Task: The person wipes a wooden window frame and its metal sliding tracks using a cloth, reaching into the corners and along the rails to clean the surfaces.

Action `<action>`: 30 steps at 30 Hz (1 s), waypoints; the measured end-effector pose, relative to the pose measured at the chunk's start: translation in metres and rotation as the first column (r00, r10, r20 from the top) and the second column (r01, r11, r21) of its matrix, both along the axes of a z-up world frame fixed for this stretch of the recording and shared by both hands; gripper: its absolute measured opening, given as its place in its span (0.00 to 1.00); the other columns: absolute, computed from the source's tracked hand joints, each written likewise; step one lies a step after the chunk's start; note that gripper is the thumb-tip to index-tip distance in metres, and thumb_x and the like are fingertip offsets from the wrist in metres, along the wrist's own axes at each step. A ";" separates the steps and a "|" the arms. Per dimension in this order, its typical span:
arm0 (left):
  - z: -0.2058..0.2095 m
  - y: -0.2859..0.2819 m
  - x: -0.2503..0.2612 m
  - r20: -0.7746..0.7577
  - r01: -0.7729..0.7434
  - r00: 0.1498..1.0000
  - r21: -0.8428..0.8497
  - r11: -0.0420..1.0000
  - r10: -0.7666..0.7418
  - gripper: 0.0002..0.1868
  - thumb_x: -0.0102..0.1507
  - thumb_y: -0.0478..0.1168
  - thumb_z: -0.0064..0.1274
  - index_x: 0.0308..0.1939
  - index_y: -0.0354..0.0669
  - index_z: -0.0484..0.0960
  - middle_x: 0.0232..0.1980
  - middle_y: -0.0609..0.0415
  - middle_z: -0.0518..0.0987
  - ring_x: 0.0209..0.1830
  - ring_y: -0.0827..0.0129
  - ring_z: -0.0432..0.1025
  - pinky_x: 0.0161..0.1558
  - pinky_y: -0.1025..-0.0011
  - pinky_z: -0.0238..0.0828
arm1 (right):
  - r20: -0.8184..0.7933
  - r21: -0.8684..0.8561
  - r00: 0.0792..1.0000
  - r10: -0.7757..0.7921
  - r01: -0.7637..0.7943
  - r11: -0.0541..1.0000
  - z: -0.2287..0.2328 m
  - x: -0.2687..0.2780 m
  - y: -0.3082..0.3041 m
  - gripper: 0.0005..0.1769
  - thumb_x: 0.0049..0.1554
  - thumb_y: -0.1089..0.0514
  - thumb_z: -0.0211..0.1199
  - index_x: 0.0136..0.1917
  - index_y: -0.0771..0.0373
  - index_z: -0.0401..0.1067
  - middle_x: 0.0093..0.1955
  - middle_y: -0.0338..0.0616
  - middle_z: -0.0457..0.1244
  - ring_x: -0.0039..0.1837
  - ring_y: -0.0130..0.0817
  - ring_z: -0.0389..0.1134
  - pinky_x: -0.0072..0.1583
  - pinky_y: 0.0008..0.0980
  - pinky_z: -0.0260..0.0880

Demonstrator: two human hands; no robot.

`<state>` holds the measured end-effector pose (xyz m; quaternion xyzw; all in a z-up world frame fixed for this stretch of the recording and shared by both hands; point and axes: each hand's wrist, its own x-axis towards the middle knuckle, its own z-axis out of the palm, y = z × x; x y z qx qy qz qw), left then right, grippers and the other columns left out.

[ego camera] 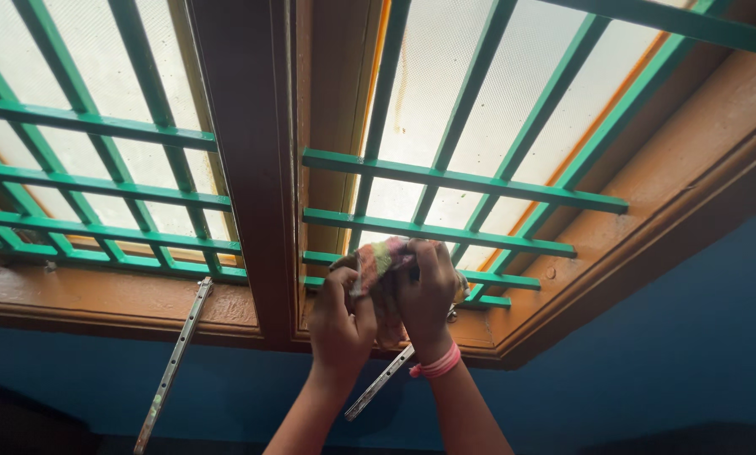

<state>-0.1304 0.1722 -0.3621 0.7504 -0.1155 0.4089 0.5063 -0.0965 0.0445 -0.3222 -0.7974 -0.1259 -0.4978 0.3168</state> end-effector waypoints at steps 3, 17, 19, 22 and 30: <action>-0.010 -0.006 -0.008 -0.037 0.059 0.997 -0.085 0.995 -0.063 0.23 0.65 0.31 0.47 0.66 0.37 0.74 0.53 0.43 0.84 0.48 0.57 0.84 0.45 0.66 0.83 | 0.055 -0.104 0.998 0.001 0.004 0.995 -0.005 -0.009 -0.002 0.12 0.55 0.68 0.64 0.53 0.64 0.69 0.45 0.54 0.65 0.47 0.51 0.70 0.48 0.45 0.71; 0.036 -0.006 0.013 0.285 -0.271 0.927 0.068 0.960 0.242 0.23 0.68 0.33 0.48 0.68 0.31 0.68 0.65 0.29 0.74 0.67 0.40 0.71 0.69 0.51 0.68 | 0.158 -0.106 0.984 -0.082 0.100 0.989 -0.010 -0.019 0.017 0.21 0.53 0.63 0.70 0.58 0.66 0.68 0.47 0.57 0.66 0.51 0.56 0.70 0.59 0.56 0.68; 0.031 0.002 0.022 0.346 -0.394 0.879 0.136 0.909 0.329 0.20 0.68 0.34 0.49 0.65 0.37 0.72 0.61 0.32 0.78 0.65 0.43 0.74 0.69 0.51 0.68 | 0.141 -0.093 0.985 -0.098 0.112 0.989 -0.010 -0.013 0.017 0.21 0.52 0.63 0.70 0.58 0.65 0.68 0.49 0.59 0.66 0.53 0.60 0.70 0.58 0.55 0.68; 0.015 0.009 0.031 0.324 -0.366 0.903 0.230 0.902 0.283 0.15 0.69 0.39 0.56 0.59 0.41 0.79 0.48 0.46 0.84 0.57 0.51 0.79 0.71 0.53 0.69 | 0.233 -0.181 0.955 -0.184 0.229 0.956 -0.021 0.001 0.015 0.20 0.52 0.63 0.68 0.57 0.62 0.67 0.57 0.69 0.66 0.55 0.61 0.70 0.57 0.51 0.70; 0.020 0.014 0.034 0.250 -0.400 0.914 0.425 0.812 0.319 0.07 0.67 0.40 0.49 0.44 0.39 0.74 0.42 0.44 0.78 0.42 0.54 0.81 0.70 0.52 0.67 | 0.193 -0.247 0.970 -0.150 0.196 0.949 -0.033 -0.005 0.009 0.23 0.57 0.52 0.70 0.60 0.63 0.67 0.54 0.60 0.67 0.56 0.55 0.72 0.57 0.49 0.73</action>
